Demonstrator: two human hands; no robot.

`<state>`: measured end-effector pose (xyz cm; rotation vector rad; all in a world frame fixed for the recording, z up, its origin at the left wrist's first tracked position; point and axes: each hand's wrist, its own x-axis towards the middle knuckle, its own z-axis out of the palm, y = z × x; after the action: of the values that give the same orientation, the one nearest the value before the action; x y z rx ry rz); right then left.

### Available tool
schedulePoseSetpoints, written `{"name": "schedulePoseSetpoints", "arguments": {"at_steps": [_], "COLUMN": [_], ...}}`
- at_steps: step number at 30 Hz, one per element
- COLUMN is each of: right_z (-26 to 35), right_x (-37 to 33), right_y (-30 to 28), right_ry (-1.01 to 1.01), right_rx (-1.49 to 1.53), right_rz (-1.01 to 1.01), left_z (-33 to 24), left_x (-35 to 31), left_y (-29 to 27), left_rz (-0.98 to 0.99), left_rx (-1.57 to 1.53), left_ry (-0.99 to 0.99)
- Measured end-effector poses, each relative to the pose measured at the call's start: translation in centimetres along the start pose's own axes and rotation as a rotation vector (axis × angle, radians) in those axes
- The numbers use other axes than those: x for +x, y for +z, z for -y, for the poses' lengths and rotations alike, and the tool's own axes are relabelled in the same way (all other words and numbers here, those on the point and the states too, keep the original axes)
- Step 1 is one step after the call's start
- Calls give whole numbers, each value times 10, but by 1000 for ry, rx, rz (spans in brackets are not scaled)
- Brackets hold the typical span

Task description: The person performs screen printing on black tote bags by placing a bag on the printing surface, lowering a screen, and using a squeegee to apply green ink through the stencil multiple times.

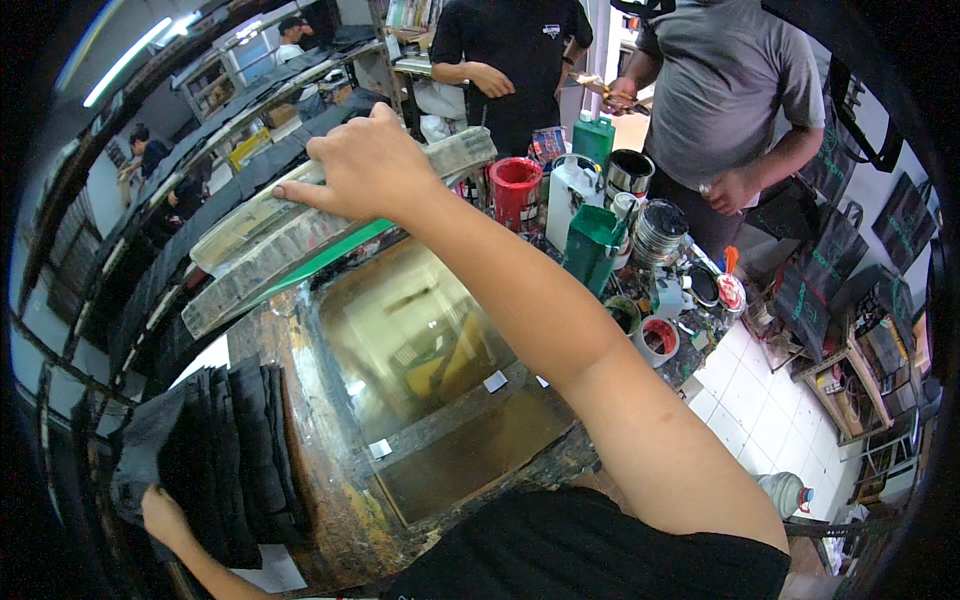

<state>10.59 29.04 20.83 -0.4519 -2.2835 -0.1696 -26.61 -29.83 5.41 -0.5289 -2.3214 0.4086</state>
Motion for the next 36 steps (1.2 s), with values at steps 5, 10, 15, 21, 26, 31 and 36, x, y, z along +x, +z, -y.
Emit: {"name": "schedulePoseSetpoints", "arguments": {"at_steps": [5, 10, 15, 21, 26, 31, 36], "right_z": [-2, -4, -11, -4, -5, -10, -8], "right_x": [-4, -8, -12, -14, -13, -14, -9], "right_y": [-3, 3, 3, -1, -2, -2, 9], "right_ry": [1, -32, -41, -55, -44, -36, -54], "right_rx": [-14, -1, 0, 17, 9, -19, -58], "right_rz": [22, -29, -76, -83, -65, -54, -99], "left_z": [-62, -195, -317, -455, -547, -583, -581], "left_x": [10, -21, -12, 17, 41, 32, -39], "left_y": [-69, -99, -104, -37, -92, -212, -153], "left_rz": [120, 462, 579, 537, 682, 1183, 710], "left_rx": [47, -200, -524, -425, -757, -1134, -1317], "left_ry": [168, 338, 558, 955, 778, 543, 701]}}
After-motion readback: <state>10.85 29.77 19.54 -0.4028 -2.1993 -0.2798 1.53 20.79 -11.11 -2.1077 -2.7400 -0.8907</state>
